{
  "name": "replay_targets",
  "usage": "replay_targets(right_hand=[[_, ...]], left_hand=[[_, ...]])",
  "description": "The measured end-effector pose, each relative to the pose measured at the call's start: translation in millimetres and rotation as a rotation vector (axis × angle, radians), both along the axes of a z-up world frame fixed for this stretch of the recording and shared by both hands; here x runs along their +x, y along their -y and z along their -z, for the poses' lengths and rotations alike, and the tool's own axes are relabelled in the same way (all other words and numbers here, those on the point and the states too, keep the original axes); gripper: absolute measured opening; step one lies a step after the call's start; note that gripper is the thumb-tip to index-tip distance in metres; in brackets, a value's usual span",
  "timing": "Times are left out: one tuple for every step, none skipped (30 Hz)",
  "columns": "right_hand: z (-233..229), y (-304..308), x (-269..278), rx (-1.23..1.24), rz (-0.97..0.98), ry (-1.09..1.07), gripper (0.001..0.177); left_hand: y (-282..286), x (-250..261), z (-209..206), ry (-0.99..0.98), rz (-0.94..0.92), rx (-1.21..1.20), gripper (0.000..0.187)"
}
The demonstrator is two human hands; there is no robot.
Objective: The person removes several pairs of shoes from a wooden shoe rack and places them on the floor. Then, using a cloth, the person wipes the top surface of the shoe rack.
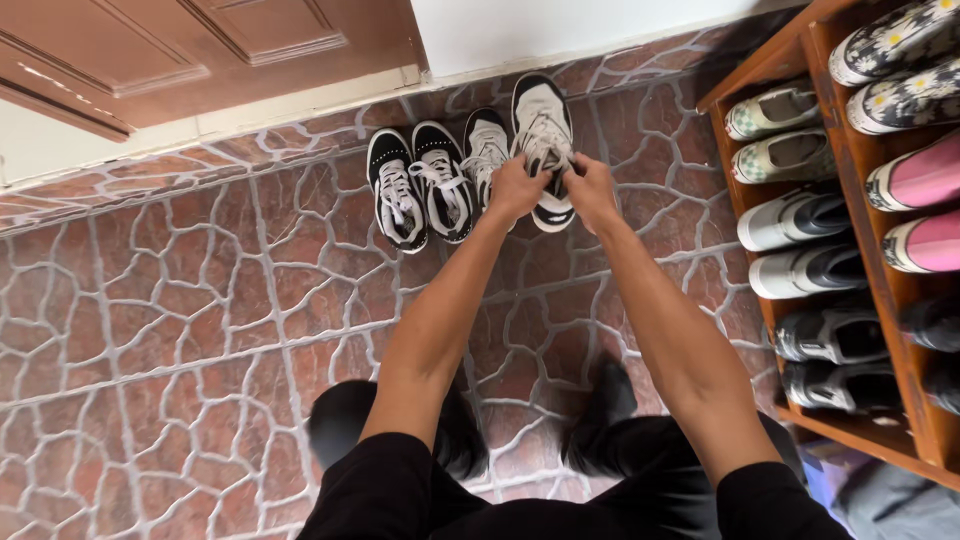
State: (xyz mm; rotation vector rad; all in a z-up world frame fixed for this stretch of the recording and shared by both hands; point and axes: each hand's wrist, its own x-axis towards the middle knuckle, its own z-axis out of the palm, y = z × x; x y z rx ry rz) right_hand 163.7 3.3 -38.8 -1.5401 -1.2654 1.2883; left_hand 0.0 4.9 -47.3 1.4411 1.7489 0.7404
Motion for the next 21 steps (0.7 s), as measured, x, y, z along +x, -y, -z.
replay_targets(right_hand=[[8.1,-2.8,-0.5,0.002,-0.01,-0.057,0.03],[15.7,-5.9,-1.6,0.004,-0.021,-0.114,0.031],[23.4,-8.4,-3.0,0.031,0.005,-0.06,0.031],[31.2,-10.1,-4.2,0.057,0.032,-0.006,0.031],[39.8,-7.9,-3.6,0.075,0.058,0.051,0.032],[47.7,-8.2,-2.4,0.059,0.05,0.067,0.03],[55.2,-8.3,-1.0,0.039,0.041,0.083,0.028],[61.8,-9.2,0.9,0.019,0.031,0.099,0.026],[67.8,-11.0,0.2,0.039,0.038,0.086,0.026],[73.5,-13.1,-1.4,0.06,0.046,0.073,0.027],[79.5,-12.1,-2.6,0.075,0.051,0.06,0.027],[85.1,-11.9,-3.8,0.069,0.052,0.109,0.027],[90.1,-13.2,-5.2,0.064,0.053,0.158,0.026],[94.9,-13.9,-6.3,0.059,0.054,0.207,0.026],[98.3,-17.2,-7.8,0.052,0.059,0.193,0.029],[102.3,-19.2,-9.5,0.045,0.064,0.18,0.031],[108.0,-18.7,-10.6,0.031,0.07,0.168,0.034],[114.0,-20.4,-11.1,0.046,0.064,0.187,0.036],[120.4,-22.2,-10.9,0.059,0.063,0.205,0.038],[126.8,-26.0,-11.3,0.072,0.063,0.223,0.041],[134.2,-27.2,-11.5,0.077,0.068,0.211,0.042]], left_hand=[[-2.5,-0.5,7.4,-0.015,0.006,-0.005,0.047],[-4.6,-0.8,13.9,-0.031,0.011,-0.01,0.047],[-6.2,-0.9,20.1,-0.044,0.015,0.045,0.048],[-7.0,-0.9,26.5,-0.057,0.02,0.099,0.048],[-4.2,0.4,34.0,-0.067,0.023,0.145,0.049],[-4.3,1.2,40.9,-0.062,0.022,0.166,0.048],[-4.0,1.7,47.4,-0.058,0.021,0.184,0.047],[-4.7,3.1,53.1,-0.055,0.02,0.201,0.046],[-6.9,3.3,57.3,-0.06,0.023,0.196,0.043],[-9.4,3.6,60.6,-0.065,0.026,0.191,0.04],[-7.9,4.2,64.1,-0.069,0.027,0.181,0.036],[-6.4,4.9,66.5,-0.083,0.016,0.207,0.034],[-5.6,6.1,67.6,-0.097,0.005,0.232,0.032],[-4.3,7.1,67.5,-0.112,-0.005,0.258,0.03],[-5.2,7.2,64.8,-0.127,-0.018,0.22,0.03],[-4.3,7.5,61.8,-0.143,-0.031,0.182,0.03],[-1.0,7.8,59.7,-0.157,-0.043,0.138,0.03],[0.3,7.6,57.4,-0.232,-0.034,0.129,0.03],[0.5,7.6,55.1,-0.309,-0.019,0.119,0.031],[-1.2,7.6,53.0,-0.386,-0.005,0.109,0.032],[-0.6,8.4,52.3,-0.437,0.015,0.094,0.031]])
